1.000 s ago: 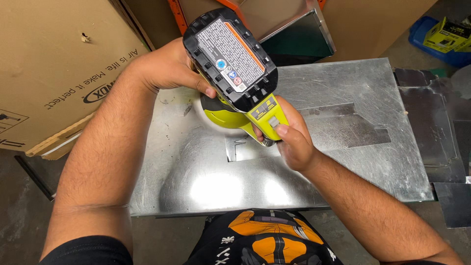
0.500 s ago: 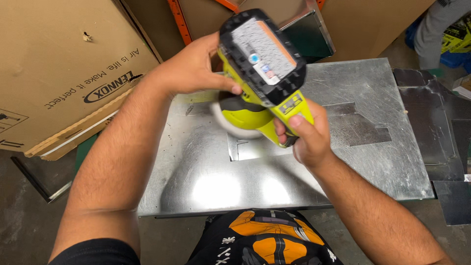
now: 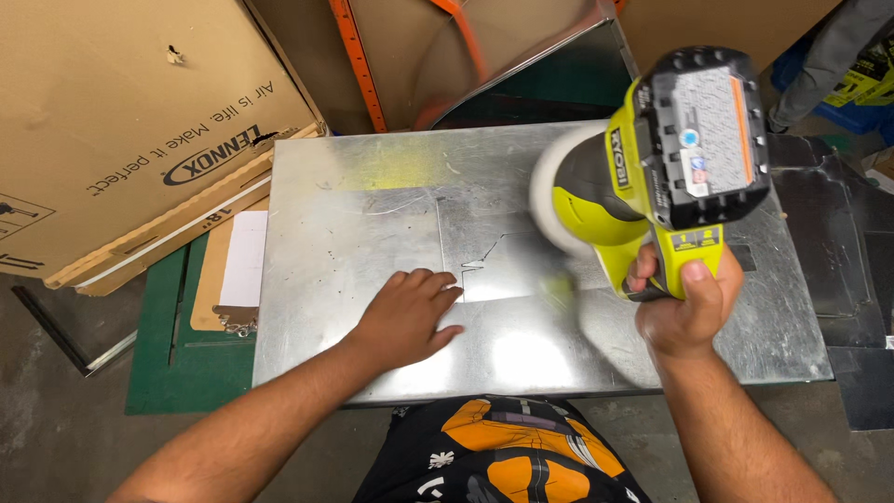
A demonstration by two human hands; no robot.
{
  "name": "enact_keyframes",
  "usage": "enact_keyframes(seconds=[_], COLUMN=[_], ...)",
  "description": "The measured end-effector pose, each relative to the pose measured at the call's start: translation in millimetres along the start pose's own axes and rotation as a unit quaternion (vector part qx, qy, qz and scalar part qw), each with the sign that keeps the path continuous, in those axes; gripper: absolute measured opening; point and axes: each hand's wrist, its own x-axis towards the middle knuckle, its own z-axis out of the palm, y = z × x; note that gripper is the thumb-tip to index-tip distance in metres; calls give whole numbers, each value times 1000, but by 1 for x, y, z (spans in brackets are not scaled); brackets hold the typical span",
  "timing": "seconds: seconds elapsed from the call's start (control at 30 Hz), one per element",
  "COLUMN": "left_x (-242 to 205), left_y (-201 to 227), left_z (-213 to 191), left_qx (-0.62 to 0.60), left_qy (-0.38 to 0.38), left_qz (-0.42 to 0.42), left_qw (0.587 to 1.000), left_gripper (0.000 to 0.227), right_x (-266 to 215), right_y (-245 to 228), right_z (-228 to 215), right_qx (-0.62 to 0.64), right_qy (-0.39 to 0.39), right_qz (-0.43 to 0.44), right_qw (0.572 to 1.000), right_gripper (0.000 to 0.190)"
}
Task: The person uses a cordless orbital sander to smooth a rectangular metal sheet on a workbench. They move the sander across the surface in overlapping passes, then lift a cutout metal piece to inspect the work and resume sanding.
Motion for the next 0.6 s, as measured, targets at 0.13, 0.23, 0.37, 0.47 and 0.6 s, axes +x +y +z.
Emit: enact_keyframes(seconds=[0.13,0.23,0.37,0.47,0.6], left_x=[-1,1,1,2,5], left_y=[-1,-9,-16,-18,-22], left_z=[20,25,25,27,30], left_qx=[36,85,97,101,101], left_qy=[15,56,48,47,58], left_qz=[-15,-6,2,3,2], left_qw=[999,995,994,994,993], left_gripper=[60,59,59,59,53], right_x=[-9,-13,-21,-27,-38], right_y=[-2,1,6,9,7], right_z=[2,2,6,11,22], right_qx=[-20,-16,-23,-19,-24], right_qy=[19,24,27,24,12], right_qz=[-3,-11,-3,0,3], right_qw=[1000,1000,999,1000,1000], right_gripper=[40,40,41,41,39])
